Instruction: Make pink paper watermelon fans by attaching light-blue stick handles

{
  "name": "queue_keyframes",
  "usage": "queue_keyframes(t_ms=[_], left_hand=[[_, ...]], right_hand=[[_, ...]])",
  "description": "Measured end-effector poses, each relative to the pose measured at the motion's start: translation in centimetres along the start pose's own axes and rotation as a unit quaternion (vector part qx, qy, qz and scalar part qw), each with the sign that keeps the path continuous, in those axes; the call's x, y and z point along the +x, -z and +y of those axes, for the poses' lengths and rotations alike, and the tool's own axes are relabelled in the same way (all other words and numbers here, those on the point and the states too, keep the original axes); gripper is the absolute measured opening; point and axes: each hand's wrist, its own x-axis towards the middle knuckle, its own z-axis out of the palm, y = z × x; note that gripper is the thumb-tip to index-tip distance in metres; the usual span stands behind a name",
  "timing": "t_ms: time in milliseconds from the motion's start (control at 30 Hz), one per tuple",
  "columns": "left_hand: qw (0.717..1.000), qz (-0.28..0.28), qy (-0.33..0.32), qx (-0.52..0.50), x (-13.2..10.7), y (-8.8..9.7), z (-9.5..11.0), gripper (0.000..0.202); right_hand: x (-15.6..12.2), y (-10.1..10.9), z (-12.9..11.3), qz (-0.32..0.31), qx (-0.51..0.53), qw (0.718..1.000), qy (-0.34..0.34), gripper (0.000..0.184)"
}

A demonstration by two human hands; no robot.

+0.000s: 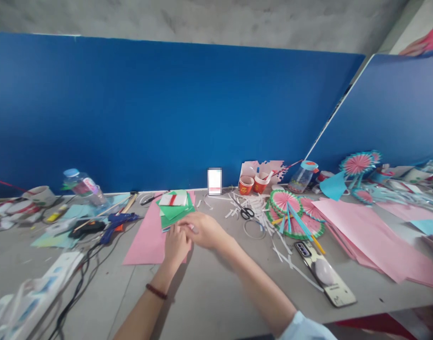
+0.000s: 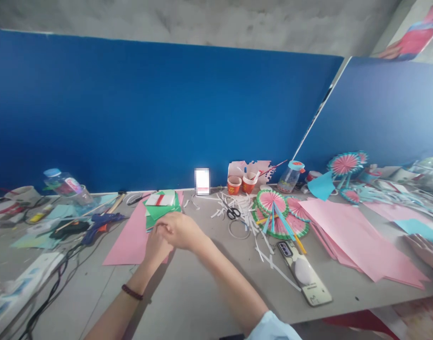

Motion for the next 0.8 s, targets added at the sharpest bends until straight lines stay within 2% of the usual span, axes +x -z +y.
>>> queue_keyframes(t_ms=[133,267,367,433,600,800], left_hand=[[0.997,-0.009,0.008,0.079,0.0,0.0,0.2,0.034],[0.996,-0.015,0.009,0.087,0.1,-0.1,0.0,0.047],[0.996,-0.021,0.007,0.088,0.2,-0.1,-0.2,0.051],[0.995,-0.036,0.002,0.095,0.2,0.0,-0.2,0.044],[0.991,-0.064,-0.011,0.113,0.2,0.5,0.0,0.028],[0.992,-0.06,-0.014,0.114,0.2,0.7,0.0,0.03]], right_hand=[[-0.1,-4.5,5.5,0.013,-0.049,0.994,-0.095,0.027],[-1.6,-7.0,8.0,0.002,-0.107,0.986,-0.131,0.031],[-2.1,-7.6,8.6,-0.016,-0.123,0.983,-0.136,0.036],[-2.1,-7.7,8.8,-0.021,-0.127,0.982,-0.137,0.039],[-2.0,-7.8,9.0,-0.029,-0.14,0.981,-0.131,0.032],[-1.8,-7.8,8.1,-0.008,-0.163,0.978,-0.131,0.031]])
